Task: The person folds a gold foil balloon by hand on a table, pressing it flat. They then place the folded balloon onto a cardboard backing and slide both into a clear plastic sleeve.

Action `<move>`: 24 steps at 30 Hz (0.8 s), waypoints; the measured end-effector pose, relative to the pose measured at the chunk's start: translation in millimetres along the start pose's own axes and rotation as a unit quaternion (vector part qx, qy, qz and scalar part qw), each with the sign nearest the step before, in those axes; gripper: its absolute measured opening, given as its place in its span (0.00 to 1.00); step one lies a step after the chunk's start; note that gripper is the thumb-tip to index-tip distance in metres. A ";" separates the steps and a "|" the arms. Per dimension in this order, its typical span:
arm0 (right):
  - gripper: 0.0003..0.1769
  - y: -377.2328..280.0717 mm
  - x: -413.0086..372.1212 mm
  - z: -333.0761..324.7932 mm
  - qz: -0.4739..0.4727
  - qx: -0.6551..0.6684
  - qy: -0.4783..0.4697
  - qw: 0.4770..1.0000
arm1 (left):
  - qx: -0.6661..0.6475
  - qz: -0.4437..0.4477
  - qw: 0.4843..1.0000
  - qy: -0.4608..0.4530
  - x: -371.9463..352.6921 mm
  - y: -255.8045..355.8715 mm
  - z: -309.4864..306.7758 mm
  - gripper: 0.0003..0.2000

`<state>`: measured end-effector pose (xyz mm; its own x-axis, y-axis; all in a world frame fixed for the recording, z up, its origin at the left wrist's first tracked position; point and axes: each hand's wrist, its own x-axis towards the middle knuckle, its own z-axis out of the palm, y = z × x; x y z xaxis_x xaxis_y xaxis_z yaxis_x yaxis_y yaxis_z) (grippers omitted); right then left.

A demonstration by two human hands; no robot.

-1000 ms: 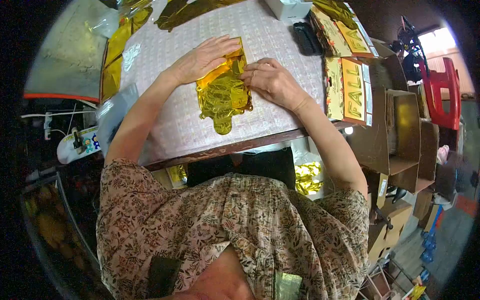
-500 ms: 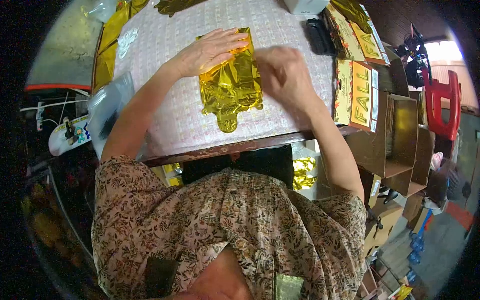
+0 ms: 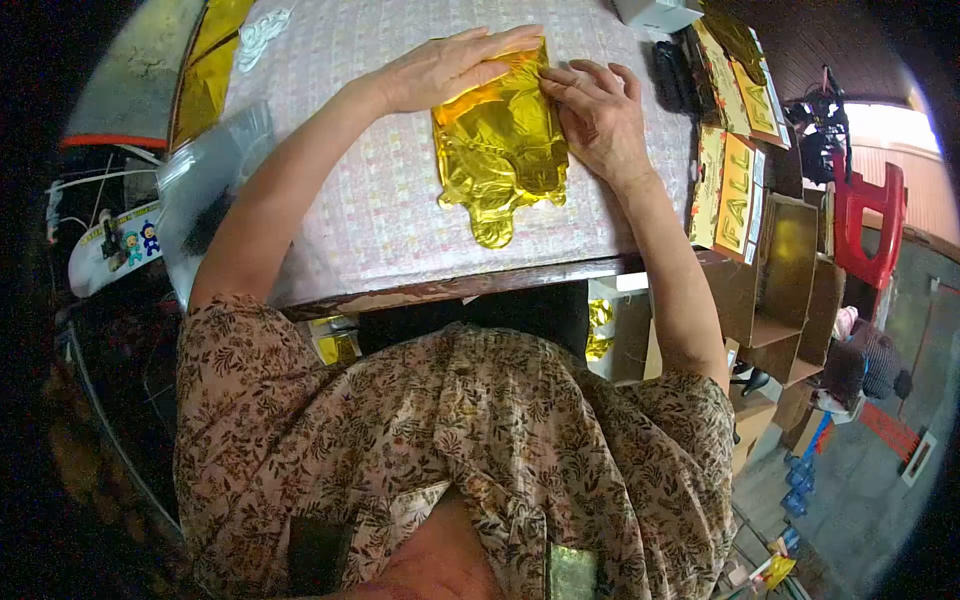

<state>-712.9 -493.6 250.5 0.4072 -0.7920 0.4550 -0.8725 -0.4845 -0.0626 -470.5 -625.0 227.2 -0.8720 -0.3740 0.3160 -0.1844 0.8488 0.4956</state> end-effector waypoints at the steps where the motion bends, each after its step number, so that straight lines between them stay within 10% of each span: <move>1: 0.17 -1.2 1.6 -1.1 -0.002 -0.013 -0.004 1.000 | -0.047 -0.042 0.998 -0.015 -0.1 -0.6 -2.9 0.27; 8: 0.17 -7.0 5.3 -2.8 0.003 -0.028 -0.005 1.000 | -0.095 -0.006 0.985 0.142 -18.5 -1.4 -34.1 0.22; 10: 0.17 -4.1 5.6 -2.0 -0.002 -0.028 -0.005 1.000 | 0.140 -0.033 0.987 0.066 -40.3 -2.6 -18.3 0.27; 24: 0.19 6.1 -2.0 5.6 -0.025 -0.013 0.012 1.000 | 0.270 -0.109 0.955 -0.061 -64.5 22.9 -10.3 0.41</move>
<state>-717.6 -497.0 244.2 0.4451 -0.7576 0.4774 -0.8575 -0.5142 -0.0165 -413.9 -585.3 226.5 -0.8257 -0.5463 0.1405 -0.5468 0.8364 0.0390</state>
